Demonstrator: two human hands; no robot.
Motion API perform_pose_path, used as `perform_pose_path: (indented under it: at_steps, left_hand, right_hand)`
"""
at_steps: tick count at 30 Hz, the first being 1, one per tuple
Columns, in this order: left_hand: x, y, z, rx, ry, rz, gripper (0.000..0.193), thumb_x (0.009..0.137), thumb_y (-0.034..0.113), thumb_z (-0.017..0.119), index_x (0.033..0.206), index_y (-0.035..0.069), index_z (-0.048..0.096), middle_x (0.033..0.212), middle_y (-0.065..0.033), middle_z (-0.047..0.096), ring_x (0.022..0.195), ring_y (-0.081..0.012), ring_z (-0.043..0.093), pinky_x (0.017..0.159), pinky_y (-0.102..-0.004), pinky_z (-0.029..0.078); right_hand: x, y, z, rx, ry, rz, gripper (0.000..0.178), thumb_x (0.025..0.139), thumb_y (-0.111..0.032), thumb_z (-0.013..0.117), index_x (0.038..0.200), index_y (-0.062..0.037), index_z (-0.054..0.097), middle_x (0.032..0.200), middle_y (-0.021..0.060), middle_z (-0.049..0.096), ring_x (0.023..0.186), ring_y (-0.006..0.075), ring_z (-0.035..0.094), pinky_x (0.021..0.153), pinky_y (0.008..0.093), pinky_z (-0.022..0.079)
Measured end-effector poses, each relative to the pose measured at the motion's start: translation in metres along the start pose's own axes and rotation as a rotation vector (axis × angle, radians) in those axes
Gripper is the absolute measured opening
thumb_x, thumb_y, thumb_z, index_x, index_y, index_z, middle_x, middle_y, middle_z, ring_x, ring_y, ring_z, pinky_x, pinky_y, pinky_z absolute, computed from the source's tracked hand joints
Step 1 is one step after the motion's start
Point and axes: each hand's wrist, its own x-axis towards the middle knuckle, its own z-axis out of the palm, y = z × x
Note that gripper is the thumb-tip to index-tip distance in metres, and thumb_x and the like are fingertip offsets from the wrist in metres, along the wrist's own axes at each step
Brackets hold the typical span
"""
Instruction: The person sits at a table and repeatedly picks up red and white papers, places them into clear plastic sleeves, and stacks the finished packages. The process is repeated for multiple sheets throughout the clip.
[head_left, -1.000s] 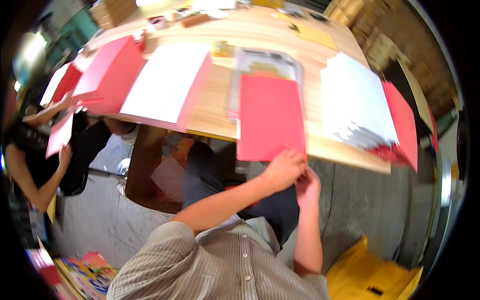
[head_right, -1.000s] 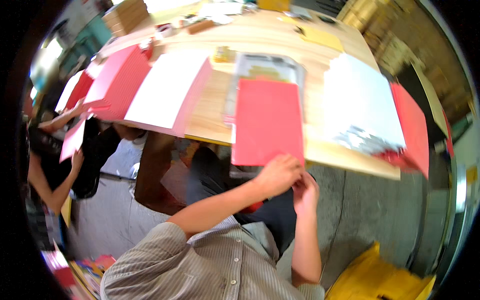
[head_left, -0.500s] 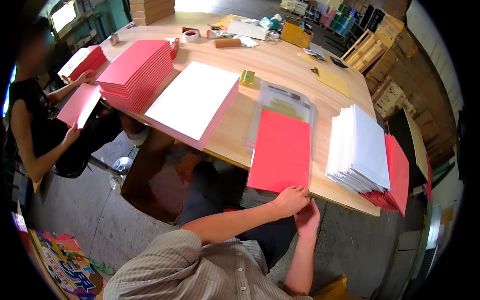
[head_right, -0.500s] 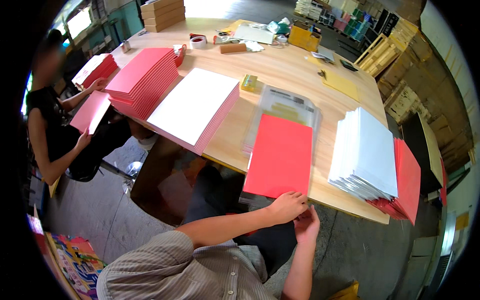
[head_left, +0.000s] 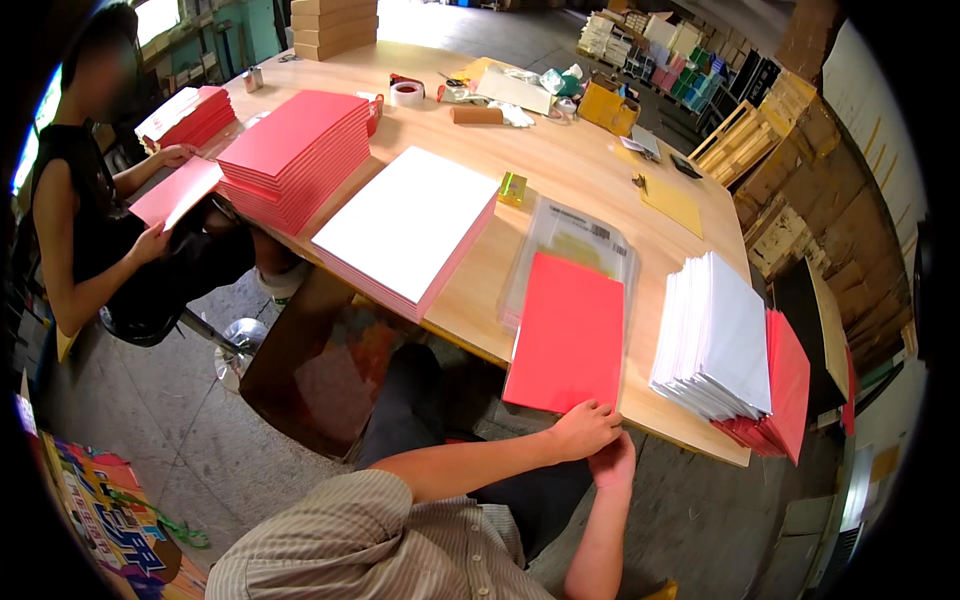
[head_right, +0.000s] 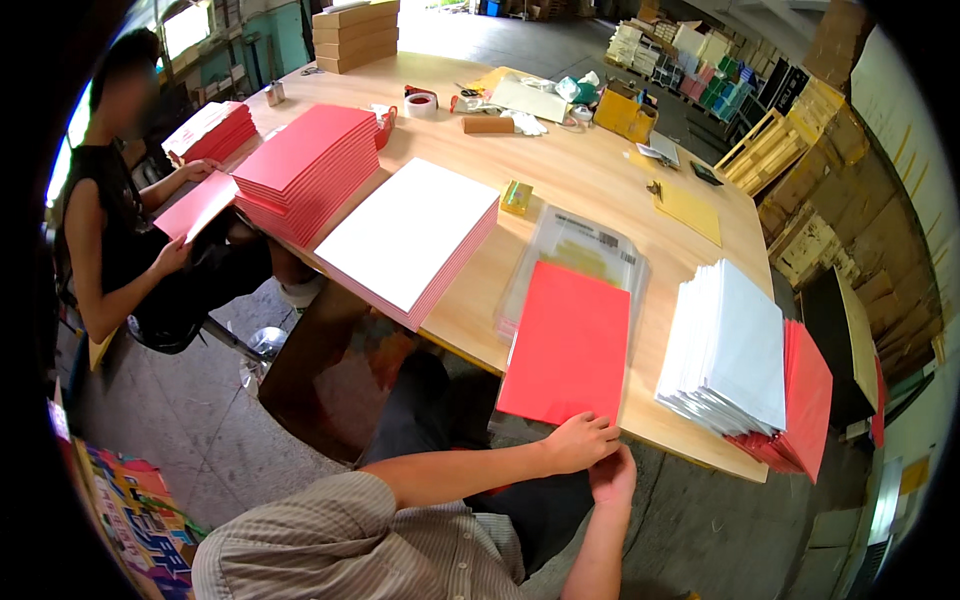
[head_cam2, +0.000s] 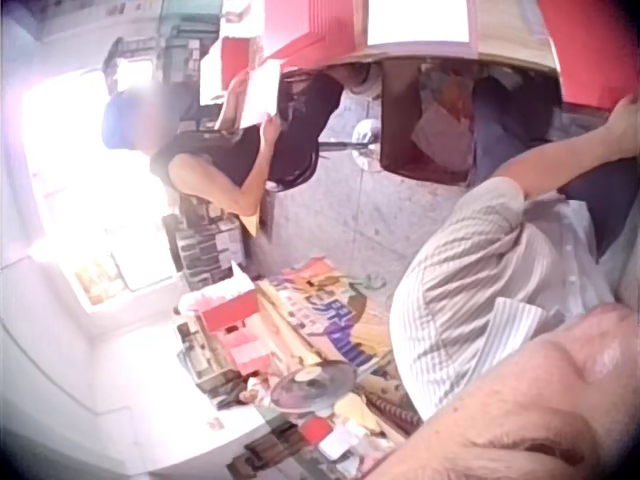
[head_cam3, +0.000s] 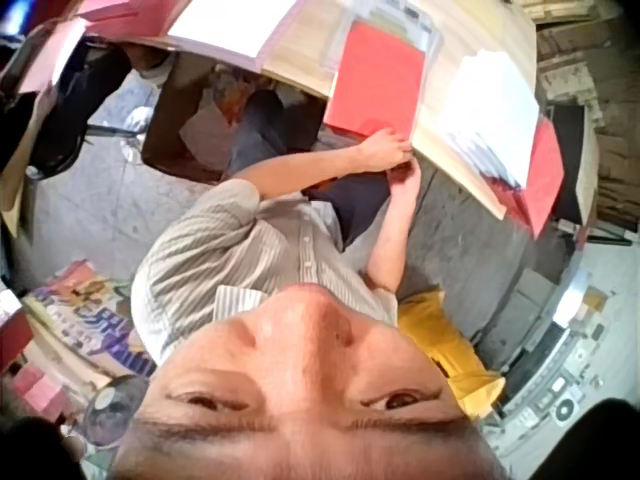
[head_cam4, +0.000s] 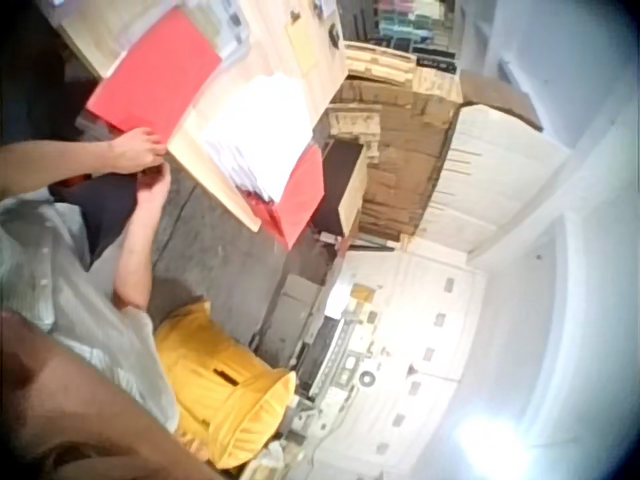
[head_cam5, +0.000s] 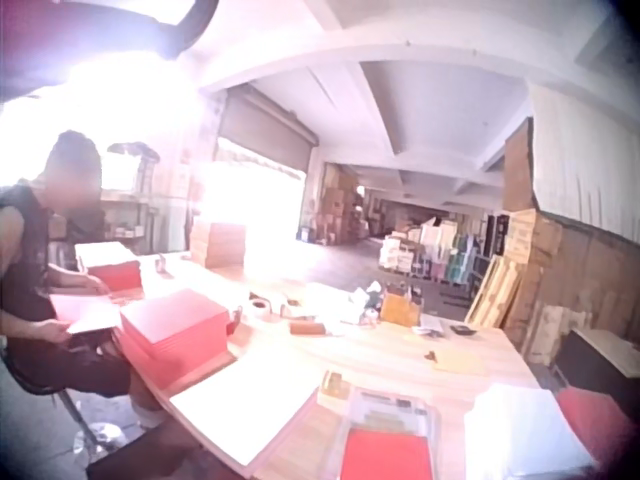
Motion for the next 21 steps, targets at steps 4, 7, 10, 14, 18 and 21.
perform_pose_path:
  at_steps: [4, 7, 10, 14, 18, 21]
  left_hand:
    - [-0.007, 0.003, 0.002, -0.005, 0.07, 0.021, 0.012, 0.082, 0.019, 0.062, 0.091, 0.012, 0.067, 0.098, -0.0011, 0.058, 0.097, -0.0198, 0.057, 0.083, -0.035, 0.045]
    - [-0.009, 0.002, -0.005, -0.042, 0.045, 0.026, 0.011, 0.083, 0.018, 0.062, 0.09, 0.012, 0.066, 0.096, -0.0012, 0.058, 0.1, -0.0194, 0.056, 0.086, -0.0351, 0.044]
    - [-0.022, -0.005, -0.017, -0.078, 0.142, 0.182, 0.009, 0.083, 0.018, 0.061, 0.09, 0.012, 0.064, 0.094, -0.0012, 0.059, 0.105, -0.0194, 0.056, 0.09, -0.0359, 0.044]
    - [-0.082, -0.031, -0.057, -0.34, 0.026, 0.235, 0.008, 0.084, 0.017, 0.062, 0.089, 0.011, 0.06, 0.092, -0.0038, 0.061, 0.102, -0.0208, 0.059, 0.091, -0.0361, 0.044]
    - [-0.186, -0.063, -0.128, -0.478, -0.162, -0.102, 0.011, 0.091, 0.019, 0.064, 0.098, 0.01, 0.065, 0.096, -0.0079, 0.066, 0.098, -0.0275, 0.064, 0.091, -0.0388, 0.05]
    - [-0.272, -0.09, -0.166, -0.39, -0.179, -0.609, 0.011, 0.092, 0.021, 0.066, 0.097, 0.012, 0.07, 0.1, -0.0058, 0.07, 0.1, -0.0287, 0.065, 0.086, -0.0391, 0.054]
  right_hand:
    - [0.002, 0.004, 0.0, -0.035, 0.011, -0.028, 0.022, 0.101, -0.024, 0.052, 0.108, -0.0072, 0.065, 0.109, 0.0057, 0.069, 0.103, 0.0211, 0.066, 0.089, 0.0375, 0.052]
    - [0.007, 0.003, -0.009, -0.044, 0.02, -0.056, 0.019, 0.099, -0.022, 0.055, 0.103, -0.0063, 0.066, 0.104, 0.0051, 0.069, 0.097, 0.0207, 0.066, 0.085, 0.0374, 0.052]
    - [0.01, -0.001, -0.009, -0.123, 0.04, -0.081, 0.015, 0.096, -0.02, 0.059, 0.097, -0.0063, 0.066, 0.095, 0.0042, 0.07, 0.089, 0.0203, 0.065, 0.081, 0.0373, 0.052]
    - [-0.004, -0.001, 0.016, -0.256, 0.102, -0.11, 0.014, 0.093, -0.022, 0.061, 0.094, -0.0084, 0.066, 0.091, 0.0041, 0.071, 0.084, 0.0184, 0.064, 0.079, 0.0362, 0.049]
    - [-0.006, -0.001, 0.018, -0.287, 0.124, -0.155, 0.014, 0.093, -0.022, 0.062, 0.095, -0.0095, 0.066, 0.092, 0.0044, 0.071, 0.084, 0.0182, 0.063, 0.078, 0.0344, 0.046]
    - [-0.01, 0.002, 0.016, -0.29, 0.085, -0.166, 0.014, 0.092, -0.023, 0.062, 0.095, -0.01, 0.066, 0.092, 0.0038, 0.07, 0.085, 0.018, 0.062, 0.079, 0.0342, 0.045]
